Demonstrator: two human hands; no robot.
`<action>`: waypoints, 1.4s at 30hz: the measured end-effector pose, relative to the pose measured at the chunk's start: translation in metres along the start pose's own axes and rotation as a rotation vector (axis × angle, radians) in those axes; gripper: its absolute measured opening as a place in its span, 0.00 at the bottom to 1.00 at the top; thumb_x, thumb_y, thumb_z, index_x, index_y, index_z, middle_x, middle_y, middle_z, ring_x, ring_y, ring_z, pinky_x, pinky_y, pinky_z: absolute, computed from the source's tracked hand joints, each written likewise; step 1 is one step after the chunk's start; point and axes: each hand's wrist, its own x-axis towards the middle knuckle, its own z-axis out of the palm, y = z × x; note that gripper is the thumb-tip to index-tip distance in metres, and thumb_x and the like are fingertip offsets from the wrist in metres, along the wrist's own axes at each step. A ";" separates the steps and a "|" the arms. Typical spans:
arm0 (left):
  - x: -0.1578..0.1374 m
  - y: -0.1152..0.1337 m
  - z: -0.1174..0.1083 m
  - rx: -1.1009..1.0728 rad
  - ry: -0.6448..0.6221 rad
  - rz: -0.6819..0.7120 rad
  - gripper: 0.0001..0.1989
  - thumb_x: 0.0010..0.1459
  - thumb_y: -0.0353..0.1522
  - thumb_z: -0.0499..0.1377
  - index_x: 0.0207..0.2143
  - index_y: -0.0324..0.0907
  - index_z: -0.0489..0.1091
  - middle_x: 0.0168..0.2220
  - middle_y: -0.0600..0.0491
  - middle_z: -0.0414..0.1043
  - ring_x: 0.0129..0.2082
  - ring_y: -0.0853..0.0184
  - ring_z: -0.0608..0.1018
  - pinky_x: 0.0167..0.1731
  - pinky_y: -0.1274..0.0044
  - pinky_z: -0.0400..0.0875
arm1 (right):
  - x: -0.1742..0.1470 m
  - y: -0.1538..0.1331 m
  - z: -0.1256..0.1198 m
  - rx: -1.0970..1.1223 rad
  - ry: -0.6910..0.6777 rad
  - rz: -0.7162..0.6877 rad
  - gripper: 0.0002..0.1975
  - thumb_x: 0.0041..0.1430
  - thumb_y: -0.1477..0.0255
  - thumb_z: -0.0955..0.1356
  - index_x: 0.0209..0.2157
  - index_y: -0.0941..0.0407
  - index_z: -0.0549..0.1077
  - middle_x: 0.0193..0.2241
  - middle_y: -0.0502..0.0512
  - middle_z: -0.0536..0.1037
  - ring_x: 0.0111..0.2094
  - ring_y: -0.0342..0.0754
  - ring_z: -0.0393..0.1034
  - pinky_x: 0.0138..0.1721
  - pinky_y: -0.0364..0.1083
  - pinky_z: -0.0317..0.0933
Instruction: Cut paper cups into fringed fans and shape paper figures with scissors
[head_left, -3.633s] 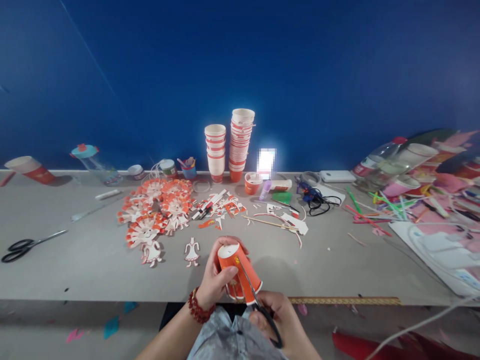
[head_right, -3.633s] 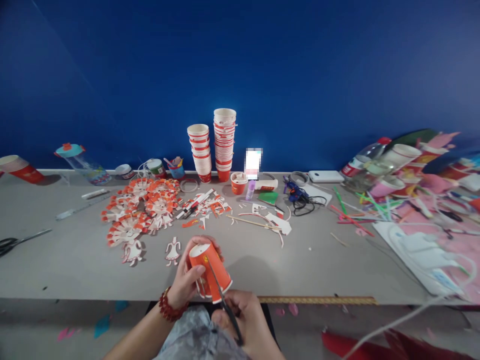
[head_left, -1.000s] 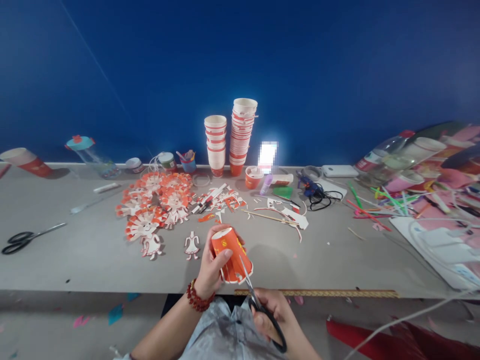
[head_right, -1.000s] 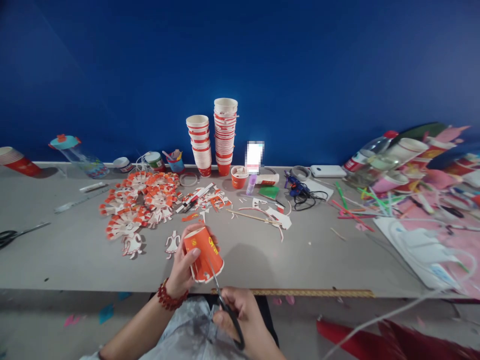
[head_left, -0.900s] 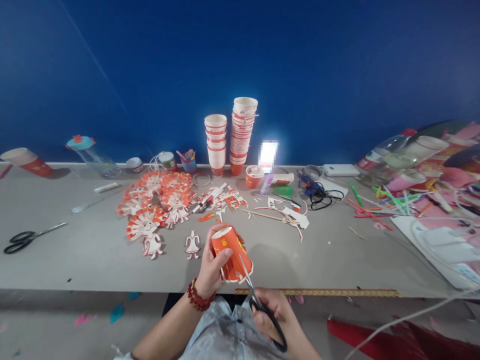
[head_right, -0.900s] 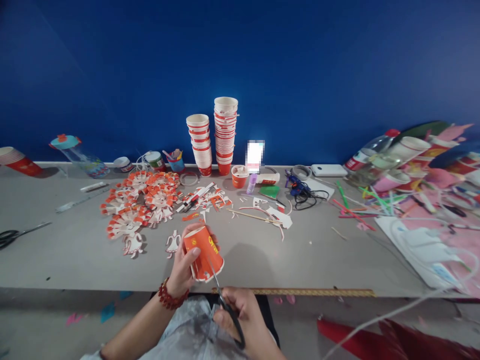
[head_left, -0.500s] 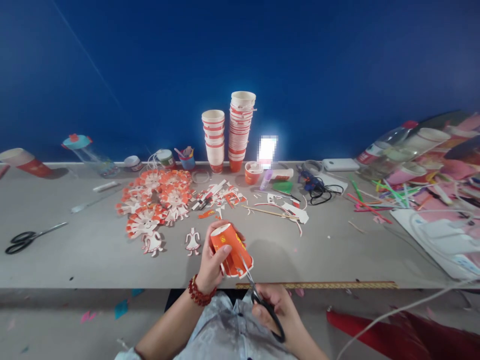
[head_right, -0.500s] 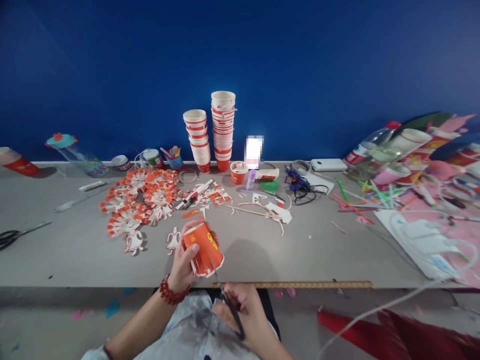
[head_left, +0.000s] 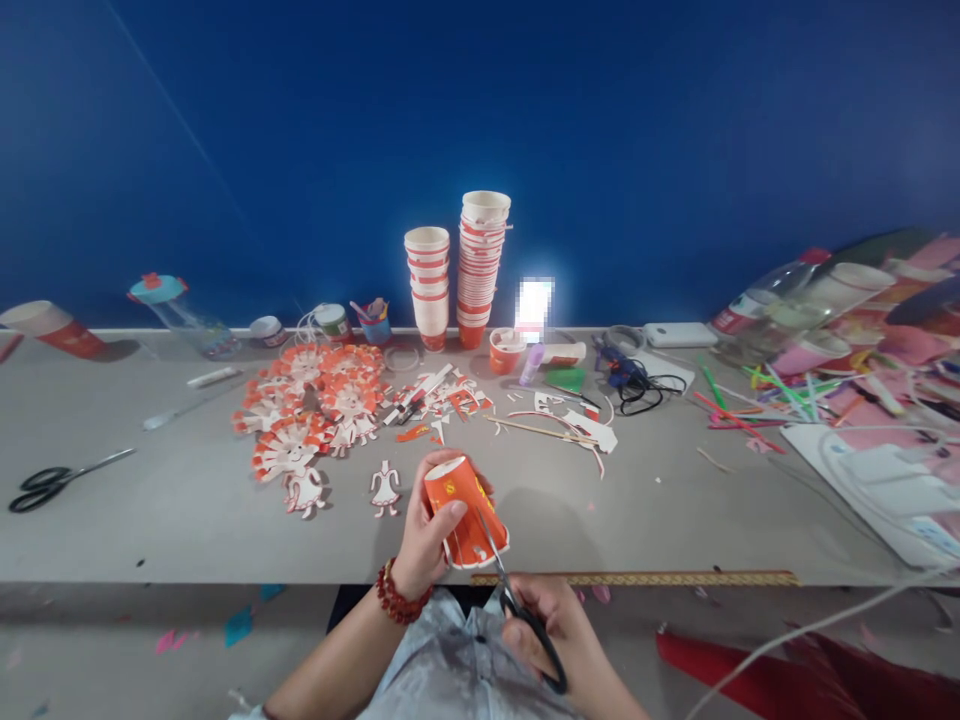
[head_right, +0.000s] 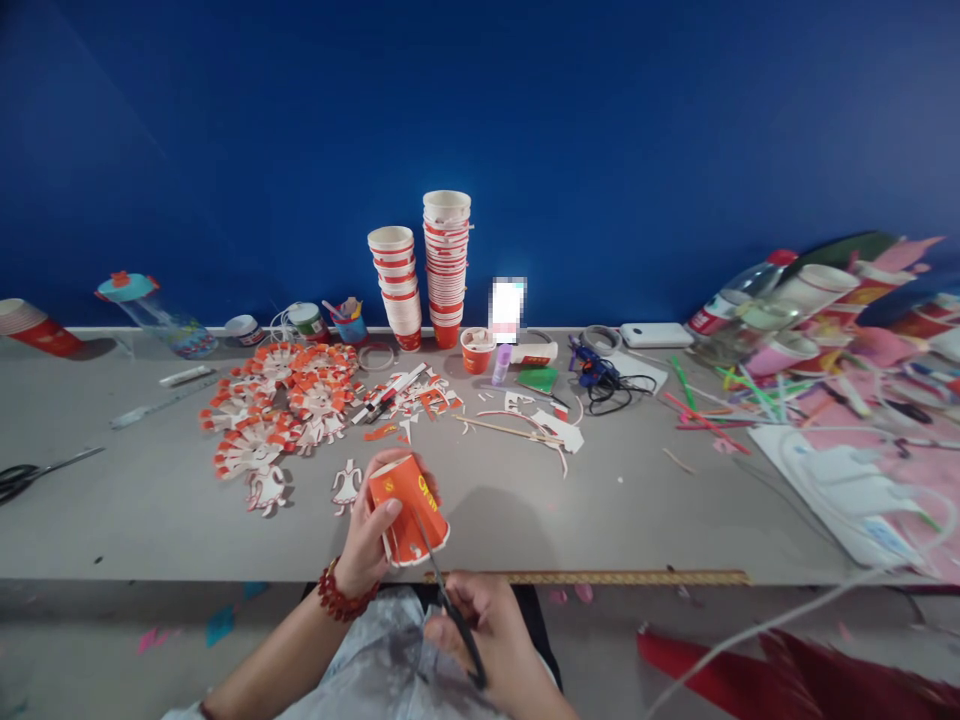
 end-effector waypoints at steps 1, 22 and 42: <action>0.000 0.000 0.000 -0.003 -0.002 -0.004 0.25 0.52 0.35 0.65 0.52 0.47 0.61 0.37 0.50 0.74 0.36 0.61 0.79 0.35 0.71 0.75 | 0.001 0.000 0.000 -0.025 0.019 -0.021 0.36 0.42 0.33 0.62 0.18 0.54 0.54 0.15 0.42 0.50 0.18 0.38 0.43 0.19 0.41 0.37; -0.004 -0.002 0.000 0.055 -0.050 -0.022 0.23 0.54 0.35 0.64 0.50 0.46 0.59 0.39 0.48 0.75 0.36 0.60 0.79 0.33 0.72 0.74 | 0.002 -0.002 0.001 0.028 -0.001 0.067 0.36 0.38 0.33 0.64 0.18 0.54 0.56 0.12 0.42 0.53 0.14 0.37 0.46 0.15 0.40 0.39; -0.009 0.001 0.002 0.212 -0.114 -0.002 0.24 0.53 0.36 0.64 0.50 0.45 0.60 0.38 0.49 0.72 0.36 0.62 0.75 0.35 0.72 0.71 | 0.005 -0.009 -0.002 0.034 -0.005 0.056 0.34 0.40 0.35 0.66 0.21 0.56 0.63 0.14 0.42 0.53 0.15 0.37 0.45 0.16 0.40 0.40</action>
